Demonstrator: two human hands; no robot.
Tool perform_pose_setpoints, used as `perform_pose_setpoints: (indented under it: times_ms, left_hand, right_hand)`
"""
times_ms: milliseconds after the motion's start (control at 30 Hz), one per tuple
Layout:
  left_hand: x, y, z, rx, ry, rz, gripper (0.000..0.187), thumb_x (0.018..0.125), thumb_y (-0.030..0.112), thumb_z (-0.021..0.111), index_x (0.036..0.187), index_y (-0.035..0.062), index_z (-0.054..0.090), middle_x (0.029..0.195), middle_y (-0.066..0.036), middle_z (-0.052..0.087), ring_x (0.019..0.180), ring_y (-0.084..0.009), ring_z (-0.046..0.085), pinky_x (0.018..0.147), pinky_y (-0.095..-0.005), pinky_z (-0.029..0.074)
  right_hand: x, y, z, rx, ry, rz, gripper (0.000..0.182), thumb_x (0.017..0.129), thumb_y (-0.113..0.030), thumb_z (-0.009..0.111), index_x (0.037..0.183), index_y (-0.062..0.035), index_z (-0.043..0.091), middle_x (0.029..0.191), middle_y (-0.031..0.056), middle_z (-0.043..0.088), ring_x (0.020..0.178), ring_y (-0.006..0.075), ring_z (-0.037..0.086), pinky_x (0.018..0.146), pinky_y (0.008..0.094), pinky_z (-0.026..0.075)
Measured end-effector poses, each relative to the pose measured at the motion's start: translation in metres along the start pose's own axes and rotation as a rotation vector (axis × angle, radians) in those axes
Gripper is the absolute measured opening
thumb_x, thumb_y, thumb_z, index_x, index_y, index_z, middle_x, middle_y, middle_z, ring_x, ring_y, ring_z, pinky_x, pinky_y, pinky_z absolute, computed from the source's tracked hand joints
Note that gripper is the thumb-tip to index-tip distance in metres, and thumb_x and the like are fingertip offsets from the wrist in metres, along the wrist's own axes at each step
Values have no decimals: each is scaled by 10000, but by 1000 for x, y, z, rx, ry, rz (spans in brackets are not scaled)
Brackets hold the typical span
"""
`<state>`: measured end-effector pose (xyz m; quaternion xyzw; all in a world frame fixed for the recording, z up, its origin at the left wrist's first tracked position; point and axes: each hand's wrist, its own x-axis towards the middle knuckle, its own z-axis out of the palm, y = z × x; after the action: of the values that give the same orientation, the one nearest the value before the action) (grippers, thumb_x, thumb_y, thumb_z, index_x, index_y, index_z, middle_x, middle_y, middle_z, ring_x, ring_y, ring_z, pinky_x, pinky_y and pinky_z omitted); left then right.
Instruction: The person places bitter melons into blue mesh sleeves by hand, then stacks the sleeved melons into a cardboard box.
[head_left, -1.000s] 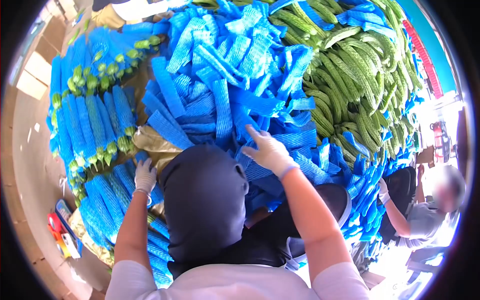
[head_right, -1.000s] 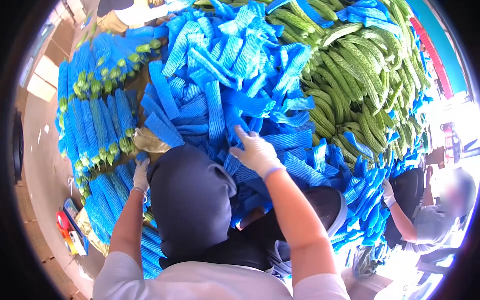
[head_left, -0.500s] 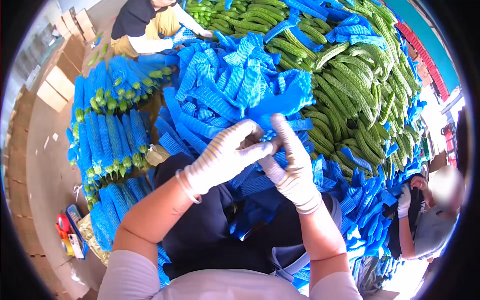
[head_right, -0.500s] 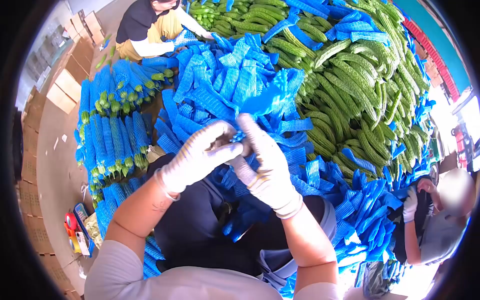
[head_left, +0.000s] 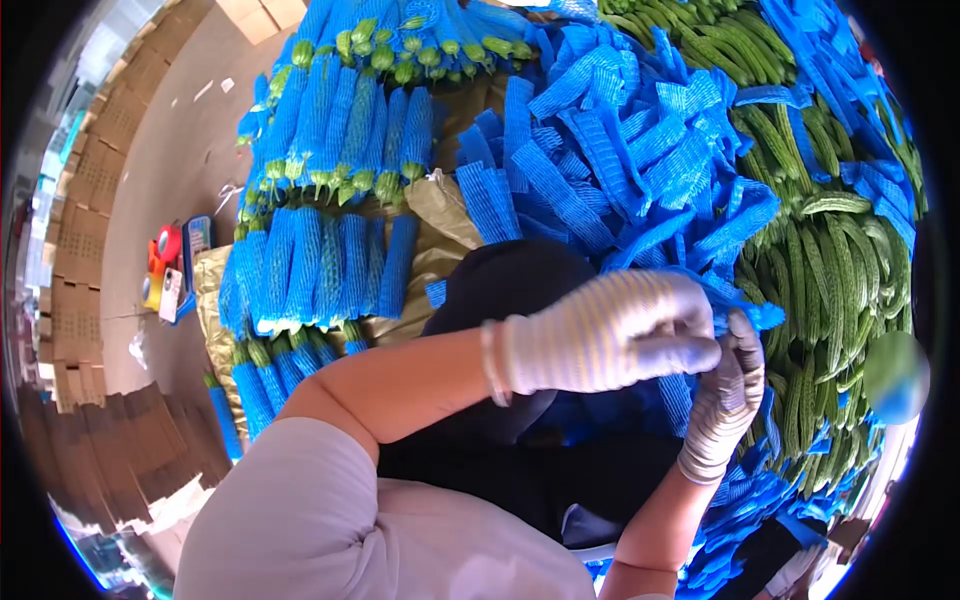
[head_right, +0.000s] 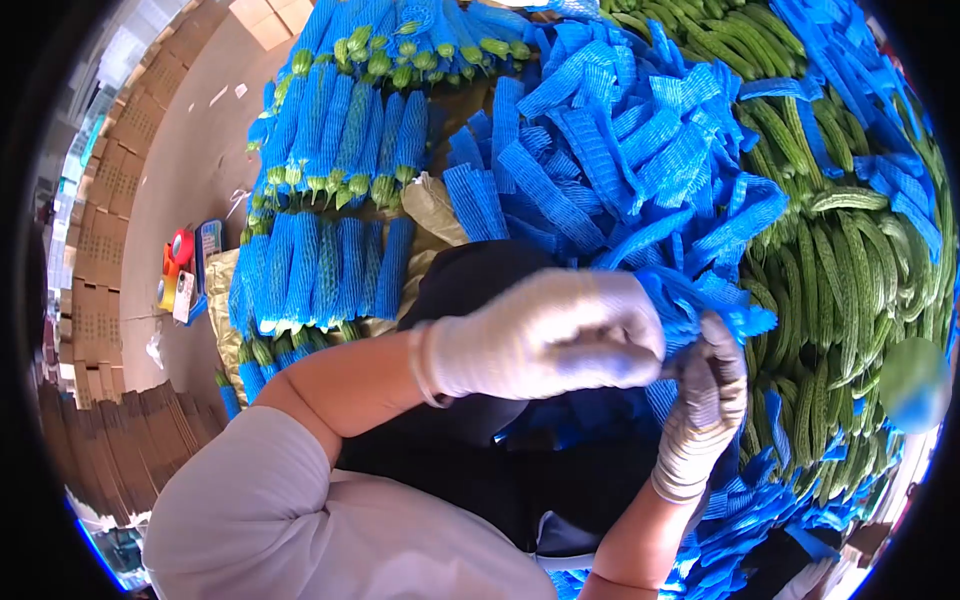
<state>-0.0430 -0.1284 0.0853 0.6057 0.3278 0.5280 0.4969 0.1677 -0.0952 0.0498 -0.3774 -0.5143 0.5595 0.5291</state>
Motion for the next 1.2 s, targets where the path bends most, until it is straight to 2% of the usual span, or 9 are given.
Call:
perform_pose_setpoints:
  times_ms: [200,267,300,367,600,800,933,1000,1200]
  left_hand:
    - [-81,-107,-203,155,1040,-262,272,928,275,563,1088,62,619,896,-37,645,738,-121,599,701,-242,484]
    - [-151,-179,-258,203,1070,-726,303,887,264,586,1071,27,624,888,-104,669,780,-170,628,722,-269,488]
    - [-230,-278,-315,801,711,-771,414,855,286,587,1148,-6,584,1012,-207,662,919,-311,649,825,-359,492]
    - [-246,-273,-277,813,726,-1031,534,816,311,590,1231,-17,523,1114,-268,614,1043,-401,596,916,-423,455]
    - [-217,-273,-213,932,763,-1722,779,669,490,751,1250,54,470,1281,-186,480,1150,-378,528,920,-428,487]
    - [-260,-277,-199,911,851,-1464,702,693,393,726,1219,8,465,1162,-218,554,1067,-339,580,863,-412,502]
    - [-258,-215,-183,88,1119,-1136,514,754,321,681,1120,1,514,932,-168,629,816,-275,639,760,-392,526]
    - [-258,-193,-192,-667,1188,-820,454,782,352,651,1069,9,568,931,-158,627,793,-267,628,734,-397,524]
    - [-151,-96,-207,-843,660,-482,713,813,633,569,1158,10,564,1040,-126,630,901,-261,625,755,-418,538]
  right_hand:
    - [16,4,-30,-20,25,10,332,874,-153,626,1177,-17,608,757,32,539,657,114,511,627,248,449]
    - [16,14,-30,-165,-55,39,334,887,-177,610,1179,-14,606,757,33,545,660,112,510,636,246,438]
    - [15,17,-23,-234,-54,58,343,894,-203,601,1180,-13,605,753,35,554,664,114,516,643,248,433]
    - [16,26,-11,-312,-78,116,363,898,-218,603,1194,-8,591,777,43,557,684,121,517,657,247,431]
    - [36,33,24,-295,-121,226,344,877,-201,654,1168,-20,612,824,64,605,733,142,559,706,279,463]
    - [38,26,37,-314,-174,237,294,886,-128,623,1166,-35,618,855,67,619,757,141,559,748,283,463]
    - [31,28,29,-299,-189,164,315,898,-186,619,1164,-18,615,864,71,609,749,136,561,712,280,481]
    - [27,29,23,-277,-156,153,316,899,-194,619,1165,-23,616,867,73,610,750,135,561,707,281,485]
    - [24,19,16,-223,-141,141,258,894,-106,609,1142,-35,622,873,53,628,769,126,566,739,268,459]
